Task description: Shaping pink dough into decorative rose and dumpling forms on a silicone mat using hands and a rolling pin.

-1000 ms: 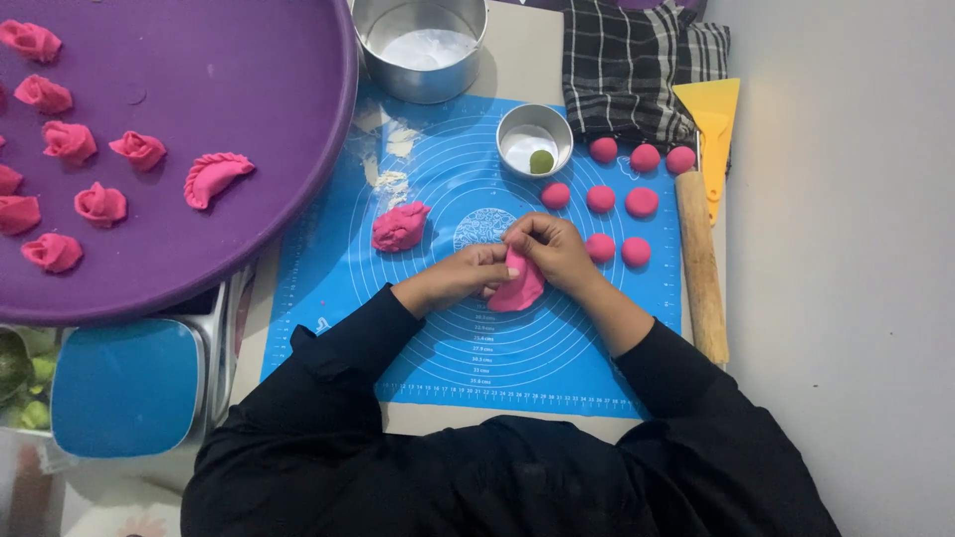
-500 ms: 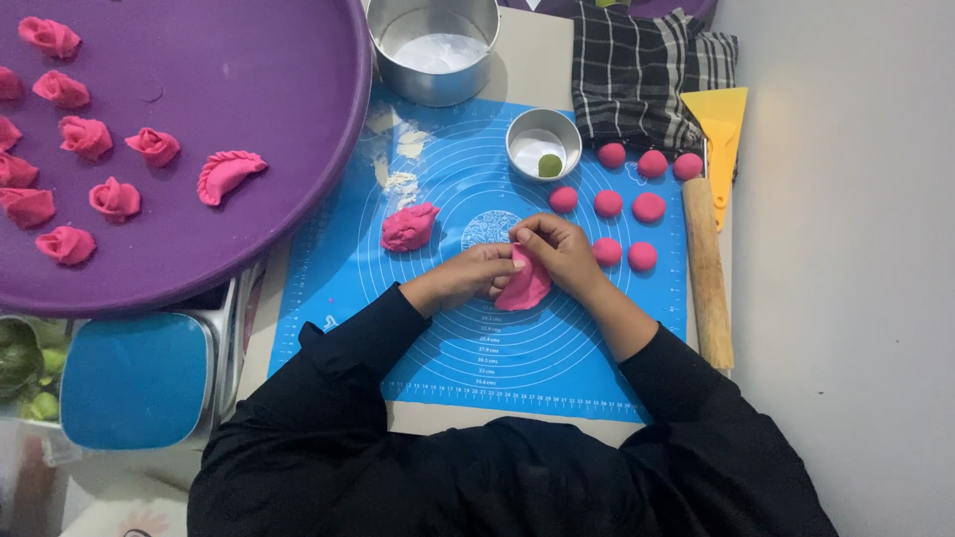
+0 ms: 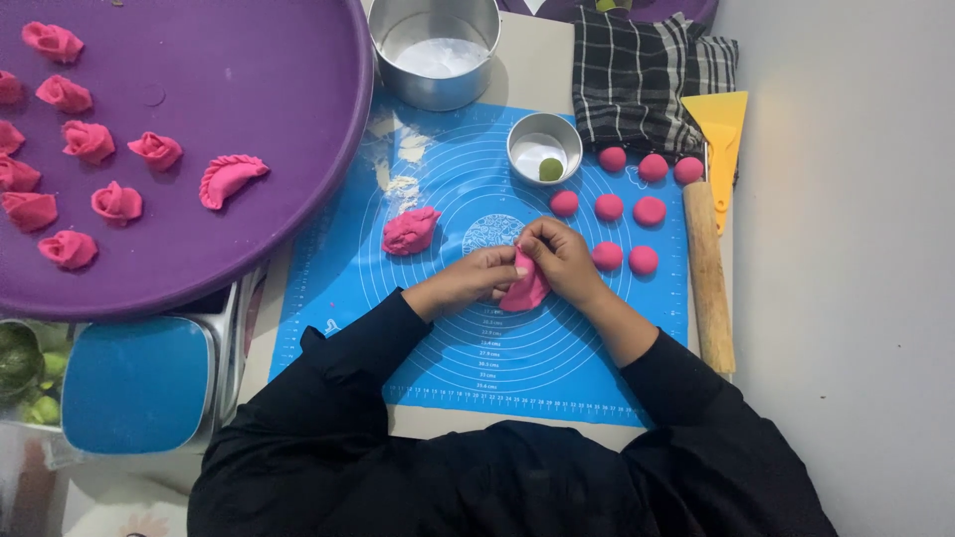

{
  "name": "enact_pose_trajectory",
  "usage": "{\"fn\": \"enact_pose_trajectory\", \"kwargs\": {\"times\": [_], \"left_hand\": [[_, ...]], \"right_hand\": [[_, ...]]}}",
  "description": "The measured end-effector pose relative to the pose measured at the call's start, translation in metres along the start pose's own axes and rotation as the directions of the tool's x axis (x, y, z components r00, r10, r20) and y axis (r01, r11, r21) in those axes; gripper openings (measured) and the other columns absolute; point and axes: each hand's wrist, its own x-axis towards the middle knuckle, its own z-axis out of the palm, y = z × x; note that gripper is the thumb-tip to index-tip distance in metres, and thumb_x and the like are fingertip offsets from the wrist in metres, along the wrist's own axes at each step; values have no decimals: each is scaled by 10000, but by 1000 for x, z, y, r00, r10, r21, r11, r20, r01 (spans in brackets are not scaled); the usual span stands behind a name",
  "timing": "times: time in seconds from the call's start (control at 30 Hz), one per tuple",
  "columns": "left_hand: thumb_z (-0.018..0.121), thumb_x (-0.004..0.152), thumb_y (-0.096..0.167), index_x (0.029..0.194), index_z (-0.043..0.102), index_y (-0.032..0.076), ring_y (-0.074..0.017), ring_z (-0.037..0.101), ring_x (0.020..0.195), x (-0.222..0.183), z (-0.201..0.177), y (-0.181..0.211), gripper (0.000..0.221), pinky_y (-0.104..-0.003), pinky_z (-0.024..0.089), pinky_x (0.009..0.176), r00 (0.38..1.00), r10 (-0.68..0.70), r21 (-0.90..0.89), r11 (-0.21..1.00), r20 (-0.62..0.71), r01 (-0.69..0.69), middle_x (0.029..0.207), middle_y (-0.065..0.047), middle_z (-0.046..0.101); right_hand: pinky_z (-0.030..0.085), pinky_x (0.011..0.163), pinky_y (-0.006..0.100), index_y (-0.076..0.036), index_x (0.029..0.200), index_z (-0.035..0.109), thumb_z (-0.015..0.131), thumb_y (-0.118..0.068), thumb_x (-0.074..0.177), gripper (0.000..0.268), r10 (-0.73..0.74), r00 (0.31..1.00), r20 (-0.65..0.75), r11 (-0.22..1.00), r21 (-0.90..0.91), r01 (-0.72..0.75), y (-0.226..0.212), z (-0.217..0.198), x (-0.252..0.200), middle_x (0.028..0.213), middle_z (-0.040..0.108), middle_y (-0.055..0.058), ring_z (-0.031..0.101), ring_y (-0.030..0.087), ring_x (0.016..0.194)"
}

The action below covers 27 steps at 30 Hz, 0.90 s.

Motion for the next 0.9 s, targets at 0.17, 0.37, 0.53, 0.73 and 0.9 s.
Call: {"fn": "enact_pose_trajectory", "kwargs": {"times": [0.17, 0.37, 0.53, 0.73, 0.9], "left_hand": [[686, 983, 215, 1178, 643, 86, 17, 617, 687, -4, 6, 8, 237, -191, 559, 626, 1000, -8, 15, 1000, -7, 9, 836, 78, 619], [653, 1003, 216, 1171, 635, 86, 27, 582, 674, 4, -6, -10, 213, -169, 523, 585, 1000, -2, 8, 1000, -27, 2, 819, 78, 583], [603, 1045, 335, 1171, 643, 114, -79, 689, 712, 26, -36, -50, 257, -244, 566, 551, 996, -47, -106, 994, -80, 39, 880, 14, 631], [498, 1082, 388, 1305, 623, 98, -286, 770, 907, 18, -24, -33, 386, -435, 656, 691, 994, -33, -75, 997, -107, 25, 1087, -103, 710], [489, 1085, 378, 1314, 614, 75, -340, 762, 933, 27, -39, -53, 401, -470, 655, 703, 994, -22, -92, 996, -111, 12, 1077, -126, 700]], "right_hand": [[506, 838, 400, -56, 850, 704, 710, -249, 1005, 247, -15, 1000, -18, 1000, -10, 15, 0, 2, -1, 814, 697, 107, 672, 296, 838], [497, 846, 372, -83, 890, 754, 759, -292, 964, 222, -11, 997, -76, 999, -36, 8, -2, 2, -2, 795, 671, 89, 661, 238, 839], [489, 897, 362, -107, 988, 805, 560, -455, 1056, 431, 15, 997, -78, 999, 36, -12, -13, 1, 0, 836, 697, 85, 660, 209, 871], [487, 891, 368, -72, 958, 788, 688, -245, 1034, 215, 11, 993, -117, 1000, 8, -10, -17, 4, 1, 865, 708, 111, 670, 231, 897], [495, 943, 366, -49, 927, 788, 751, -151, 970, 116, -42, 990, -132, 999, 25, 46, -2, 1, -1, 955, 723, 110, 680, 232, 991]]}}
